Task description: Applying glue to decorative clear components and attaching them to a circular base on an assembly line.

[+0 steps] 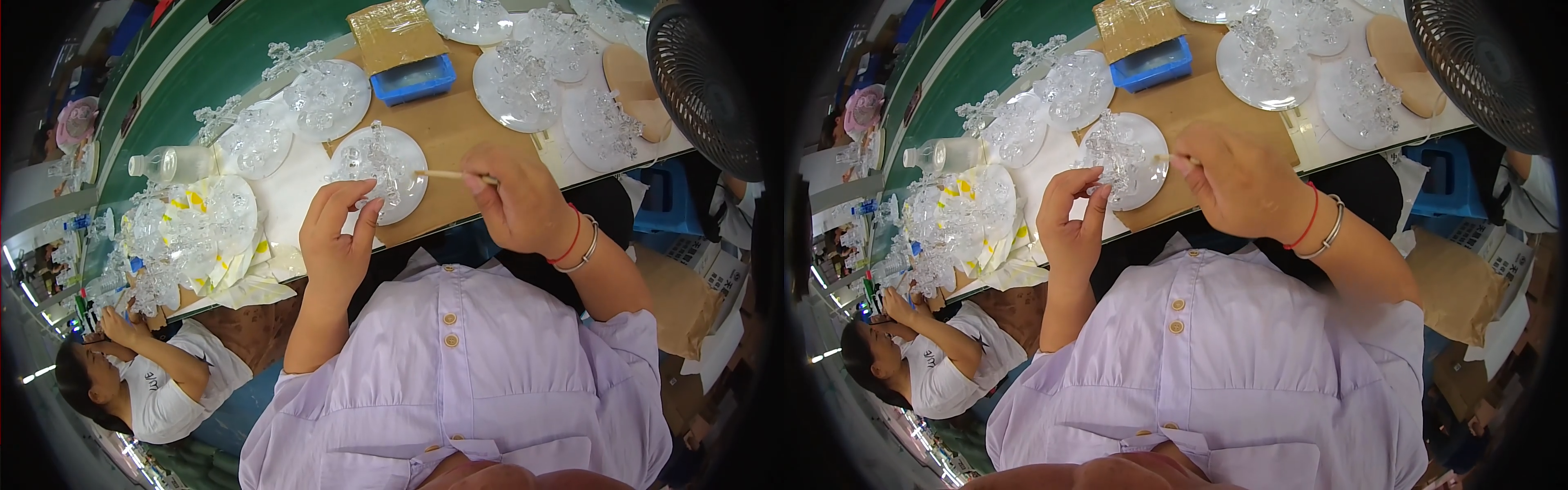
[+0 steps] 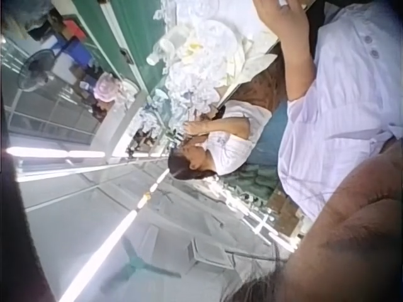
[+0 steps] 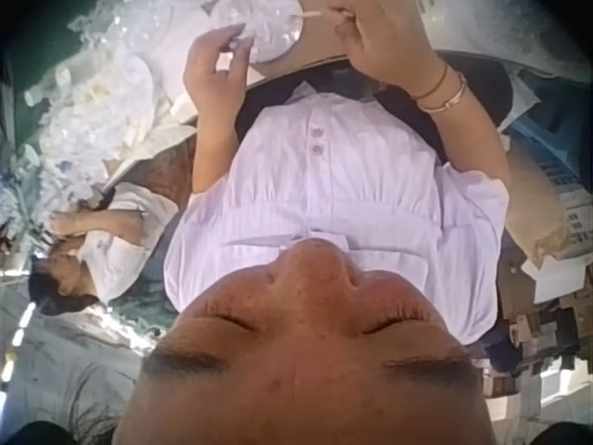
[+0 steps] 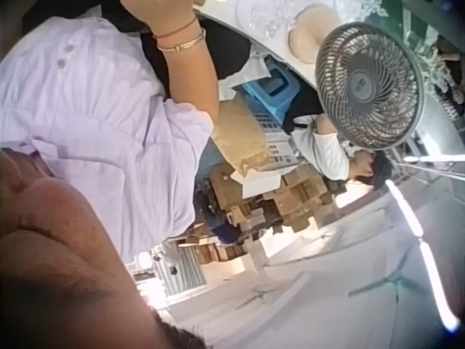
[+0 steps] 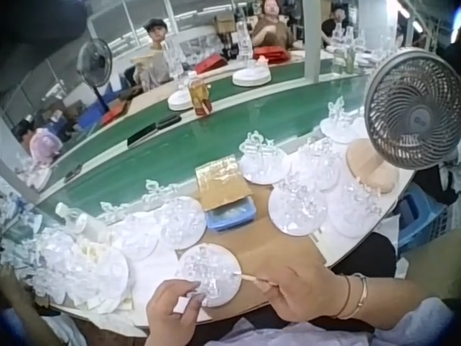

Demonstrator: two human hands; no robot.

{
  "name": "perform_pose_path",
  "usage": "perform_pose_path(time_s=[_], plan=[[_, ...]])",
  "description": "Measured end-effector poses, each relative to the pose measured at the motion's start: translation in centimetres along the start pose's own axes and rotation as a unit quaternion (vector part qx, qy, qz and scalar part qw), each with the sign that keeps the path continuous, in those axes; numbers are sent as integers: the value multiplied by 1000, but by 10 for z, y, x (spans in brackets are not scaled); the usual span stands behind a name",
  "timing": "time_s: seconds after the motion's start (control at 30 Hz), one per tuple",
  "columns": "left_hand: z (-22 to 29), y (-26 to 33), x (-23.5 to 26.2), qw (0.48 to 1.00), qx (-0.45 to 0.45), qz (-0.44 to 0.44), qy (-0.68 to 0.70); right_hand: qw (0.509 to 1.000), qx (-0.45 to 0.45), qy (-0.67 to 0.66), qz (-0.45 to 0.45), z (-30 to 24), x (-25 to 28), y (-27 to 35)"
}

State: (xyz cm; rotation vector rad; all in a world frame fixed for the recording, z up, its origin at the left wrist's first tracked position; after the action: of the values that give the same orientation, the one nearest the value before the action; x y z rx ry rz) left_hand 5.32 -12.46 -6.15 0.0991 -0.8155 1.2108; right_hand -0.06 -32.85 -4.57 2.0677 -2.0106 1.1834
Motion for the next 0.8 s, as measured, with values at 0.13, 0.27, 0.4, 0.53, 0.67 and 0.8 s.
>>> perform_pose_path(time_s=[0.13,0.27,0.4,0.53,0.67,0.8], plan=[[0,-1,-1,1000,0,-4,-10,998,19,40,38,5,5,-11],[-2,-2,-2,1000,7,-1,3,999,21,35,22,8,3,-12],[-3,1,-3,1000,13,0,1,1000,-3,24,11,-1,5,1],[-1,0,-3,1000,6,0,2,999,12,17,44,2,6,-5],[1,0,1,1000,-4,-11,-7,999,9,45,9,3,1,-2],[-2,3,9,1000,18,-7,-2,999,32,18,-12,-11,-2,7]])
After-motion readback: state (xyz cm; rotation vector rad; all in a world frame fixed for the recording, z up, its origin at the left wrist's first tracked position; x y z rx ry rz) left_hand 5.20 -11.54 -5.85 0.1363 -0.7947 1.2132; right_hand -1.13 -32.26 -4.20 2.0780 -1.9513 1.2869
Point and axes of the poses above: each hand's wrist, its own y-axis away from the middle knuckle, its own x-axis out of the back of the hand, z = x × y, the point moved 5 cm from there along -y, towards the middle knuckle, and after that the axes turned 4 degrees about -y, right-handed, at the moved point
